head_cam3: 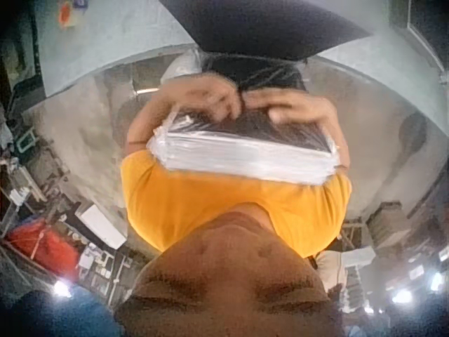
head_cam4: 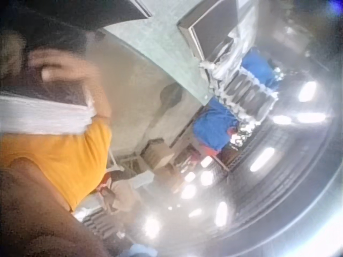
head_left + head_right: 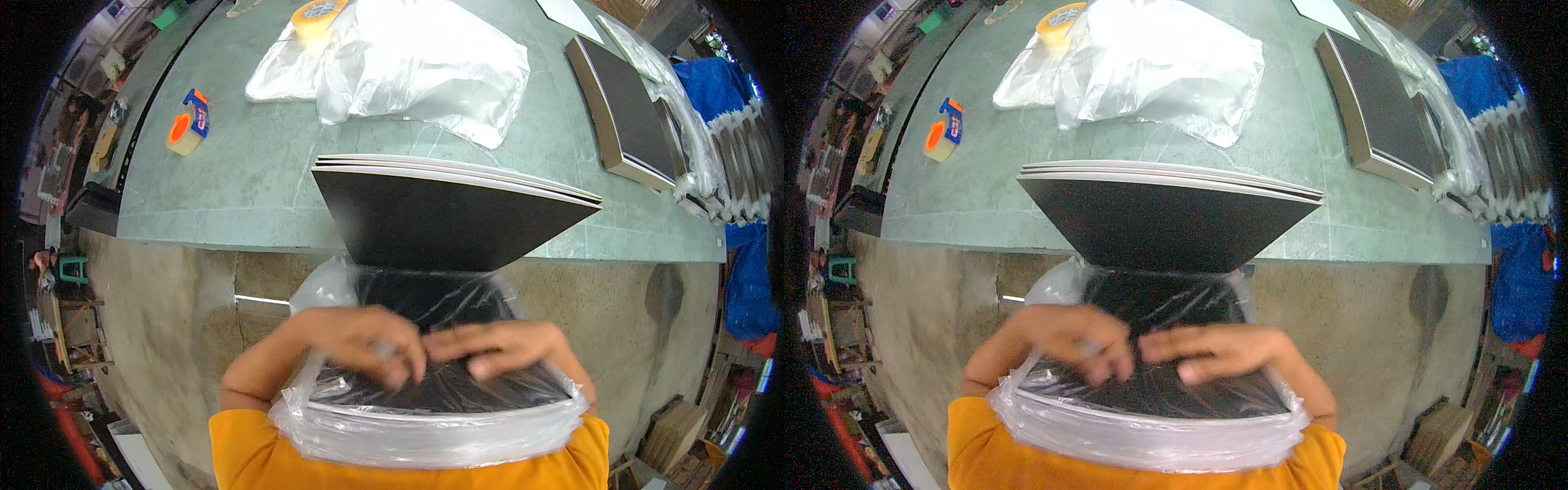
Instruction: The person wraps individual black boards in plastic sheets and places them onto a stack.
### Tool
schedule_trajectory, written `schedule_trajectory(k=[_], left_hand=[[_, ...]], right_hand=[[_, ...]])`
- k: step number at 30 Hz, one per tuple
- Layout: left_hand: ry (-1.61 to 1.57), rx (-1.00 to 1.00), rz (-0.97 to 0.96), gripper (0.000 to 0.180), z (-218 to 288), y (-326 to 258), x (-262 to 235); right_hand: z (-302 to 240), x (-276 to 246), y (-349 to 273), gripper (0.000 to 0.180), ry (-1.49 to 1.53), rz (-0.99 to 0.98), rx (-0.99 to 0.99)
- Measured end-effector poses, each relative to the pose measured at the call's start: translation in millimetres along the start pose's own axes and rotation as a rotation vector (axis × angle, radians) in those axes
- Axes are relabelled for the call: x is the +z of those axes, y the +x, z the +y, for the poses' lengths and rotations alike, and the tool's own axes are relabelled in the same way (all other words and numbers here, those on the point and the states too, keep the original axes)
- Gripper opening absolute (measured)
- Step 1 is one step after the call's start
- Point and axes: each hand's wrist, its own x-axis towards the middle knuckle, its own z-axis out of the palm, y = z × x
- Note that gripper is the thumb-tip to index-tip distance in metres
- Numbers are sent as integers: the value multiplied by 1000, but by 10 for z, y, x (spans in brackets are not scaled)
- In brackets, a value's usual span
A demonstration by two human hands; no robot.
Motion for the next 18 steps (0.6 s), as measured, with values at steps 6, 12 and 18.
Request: schedule_trajectory(k=[6,12,18], left_hand=[[312,-313,517,22,-1502,191,-226],[376,305,702,44,314,588,-245],[125,333,908,43,532,292,-260]], right_hand=[[1082,-211,-221,70,-297,290,722],[-165,-272,473,46,-253,514,133],[-460,-255,411,24,-171,991,-179]])
